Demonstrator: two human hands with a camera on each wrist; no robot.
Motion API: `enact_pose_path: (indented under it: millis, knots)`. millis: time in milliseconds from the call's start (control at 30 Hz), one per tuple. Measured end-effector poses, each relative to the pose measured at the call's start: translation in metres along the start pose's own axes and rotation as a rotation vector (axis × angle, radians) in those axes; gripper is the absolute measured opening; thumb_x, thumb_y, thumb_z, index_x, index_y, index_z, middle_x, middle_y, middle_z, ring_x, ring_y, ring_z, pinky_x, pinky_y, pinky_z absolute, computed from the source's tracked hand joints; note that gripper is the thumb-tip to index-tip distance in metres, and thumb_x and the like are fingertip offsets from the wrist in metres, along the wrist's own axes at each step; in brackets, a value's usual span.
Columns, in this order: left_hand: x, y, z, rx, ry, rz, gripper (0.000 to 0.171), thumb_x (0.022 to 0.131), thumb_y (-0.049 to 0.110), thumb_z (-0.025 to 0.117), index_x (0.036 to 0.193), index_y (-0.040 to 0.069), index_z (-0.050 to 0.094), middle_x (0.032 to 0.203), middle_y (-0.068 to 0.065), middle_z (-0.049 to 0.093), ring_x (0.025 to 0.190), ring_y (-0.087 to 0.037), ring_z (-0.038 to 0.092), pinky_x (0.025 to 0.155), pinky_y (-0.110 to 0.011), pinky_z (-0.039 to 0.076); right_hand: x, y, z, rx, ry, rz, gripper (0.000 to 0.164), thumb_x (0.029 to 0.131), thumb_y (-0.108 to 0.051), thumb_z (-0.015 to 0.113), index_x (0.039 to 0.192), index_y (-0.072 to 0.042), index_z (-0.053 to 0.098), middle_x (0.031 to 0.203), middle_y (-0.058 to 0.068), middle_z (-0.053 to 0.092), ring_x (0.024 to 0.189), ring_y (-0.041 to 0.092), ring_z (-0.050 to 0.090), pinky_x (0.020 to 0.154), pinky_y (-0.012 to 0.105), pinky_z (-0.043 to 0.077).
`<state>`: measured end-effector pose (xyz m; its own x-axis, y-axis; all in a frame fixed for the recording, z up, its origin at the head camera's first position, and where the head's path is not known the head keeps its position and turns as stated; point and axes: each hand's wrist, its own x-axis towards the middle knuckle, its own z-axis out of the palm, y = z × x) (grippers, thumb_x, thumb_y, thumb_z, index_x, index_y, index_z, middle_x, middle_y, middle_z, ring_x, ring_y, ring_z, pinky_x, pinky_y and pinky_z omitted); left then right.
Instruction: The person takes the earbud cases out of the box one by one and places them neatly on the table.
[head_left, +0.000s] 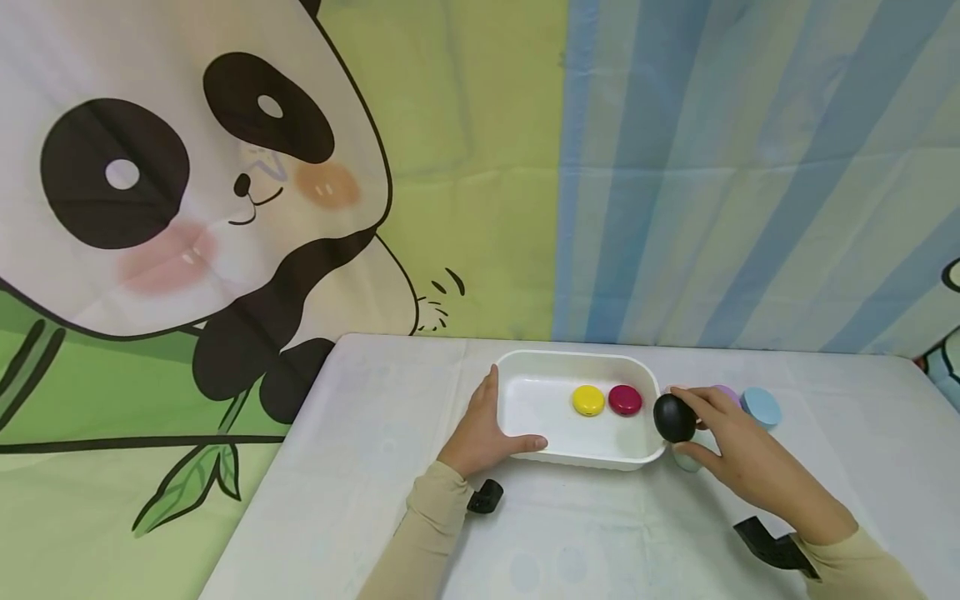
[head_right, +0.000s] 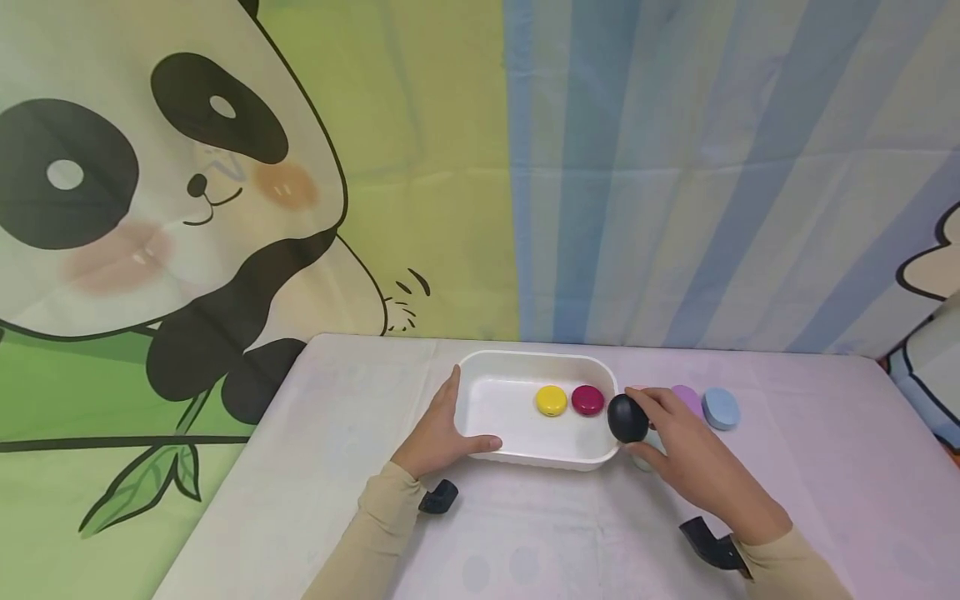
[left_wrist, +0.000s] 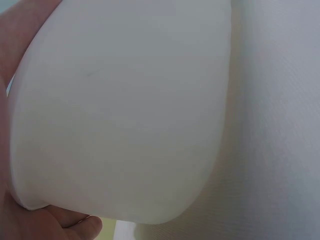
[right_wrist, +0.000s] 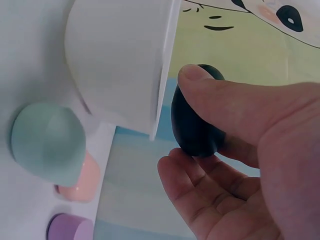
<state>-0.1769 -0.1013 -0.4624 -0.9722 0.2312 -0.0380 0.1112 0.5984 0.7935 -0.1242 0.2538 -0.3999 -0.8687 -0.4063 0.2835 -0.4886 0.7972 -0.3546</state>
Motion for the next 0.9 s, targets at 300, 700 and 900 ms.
enact_pose_path:
  millis: [300, 700, 900]
  knots:
    - [0.000, -0.001, 0.000, -0.004, 0.007, 0.004, 0.141, 0.064, 0.063, 0.088, 0.163, 0.015, 0.001, 0.167, -0.010, 0.013, 0.147, -0.030, 0.026, 0.115, -0.051, 0.031, -0.014, 0.015, 0.001, -0.023, 0.017, -0.004, 0.073, 0.075, -0.008, 0.088, 0.137, 0.006, 0.053, 0.122, 0.011, 0.051, 0.092, 0.024, 0.065, 0.076, 0.042, 0.058]
    - [-0.001, 0.002, -0.002, 0.001, -0.003, 0.004, 0.140, 0.065, 0.062, 0.088, 0.163, 0.013, 0.001, 0.168, -0.010, 0.011, 0.149, -0.030, 0.023, 0.115, -0.051, 0.030, -0.030, 0.033, 0.002, -0.067, 0.025, -0.032, 0.074, 0.072, -0.003, 0.088, 0.134, 0.014, 0.051, 0.125, 0.022, 0.052, 0.095, 0.033, 0.065, 0.074, 0.045, 0.057]
    - [-0.001, 0.003, -0.002, 0.004, -0.002, 0.000, 0.139, 0.066, 0.061, 0.088, 0.163, 0.013, 0.001, 0.168, -0.009, 0.011, 0.149, -0.029, 0.024, 0.115, -0.051, 0.030, -0.035, 0.041, 0.003, -0.073, -0.012, 0.001, 0.072, 0.074, -0.003, 0.087, 0.135, 0.013, 0.051, 0.123, 0.026, 0.052, 0.100, 0.039, 0.061, 0.075, 0.050, 0.055]
